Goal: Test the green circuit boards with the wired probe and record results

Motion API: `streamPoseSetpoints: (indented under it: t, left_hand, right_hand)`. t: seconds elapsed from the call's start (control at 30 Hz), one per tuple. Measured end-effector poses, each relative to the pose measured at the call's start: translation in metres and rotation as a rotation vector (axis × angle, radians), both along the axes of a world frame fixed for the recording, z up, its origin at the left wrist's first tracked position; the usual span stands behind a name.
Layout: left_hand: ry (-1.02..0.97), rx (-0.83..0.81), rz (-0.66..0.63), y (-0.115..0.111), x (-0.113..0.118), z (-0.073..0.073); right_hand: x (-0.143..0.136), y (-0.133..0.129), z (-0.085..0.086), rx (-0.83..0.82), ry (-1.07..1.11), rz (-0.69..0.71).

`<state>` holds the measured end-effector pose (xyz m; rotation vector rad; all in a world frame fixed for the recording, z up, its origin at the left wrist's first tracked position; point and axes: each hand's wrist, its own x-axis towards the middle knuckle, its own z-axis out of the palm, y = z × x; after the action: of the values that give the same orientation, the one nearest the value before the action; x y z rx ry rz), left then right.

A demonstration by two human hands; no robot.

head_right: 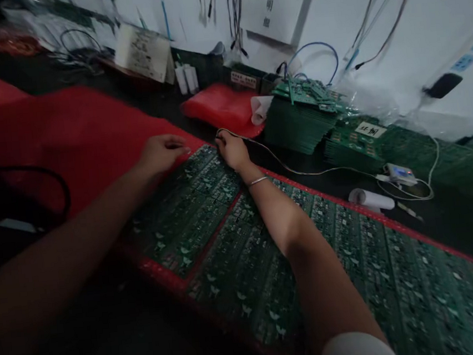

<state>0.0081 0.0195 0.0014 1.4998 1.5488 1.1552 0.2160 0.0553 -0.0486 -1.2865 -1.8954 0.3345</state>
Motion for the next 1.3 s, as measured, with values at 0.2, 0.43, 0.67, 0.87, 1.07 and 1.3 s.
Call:
streamPoseSetpoints:
  t: [0.2, 0.43, 0.67, 0.87, 1.07, 1.3]
  left_hand:
    - [0.008, -0.063, -0.016, 0.015, 0.012, -0.009]
    - [0.029, -0.049, -0.057, 0.018, 0.017, -0.016]
    - [0.024, 0.012, -0.037, 0.018, 0.024, -0.026]
    - [0.106, 0.086, -0.001, 0.014, 0.025, -0.033]
    - [0.121, 0.098, 0.02, 0.012, 0.025, -0.031]
    - [0.138, 0.077, -0.033, 0.013, 0.026, -0.032]
  right_hand:
    - [-0.001, 0.002, -0.005, -0.017, 0.003, -0.046]
    - [-0.003, 0.001, -0.003, -0.042, -0.004, -0.056]
    - [-0.003, 0.0, -0.003, -0.036, -0.018, -0.056]
    - [-0.003, -0.002, -0.001, -0.046, -0.023, -0.05]
    - [-0.004, -0.004, 0.002, -0.069, -0.042, -0.056]
    - [-0.006, -0.006, 0.003, -0.08, -0.051, -0.07]
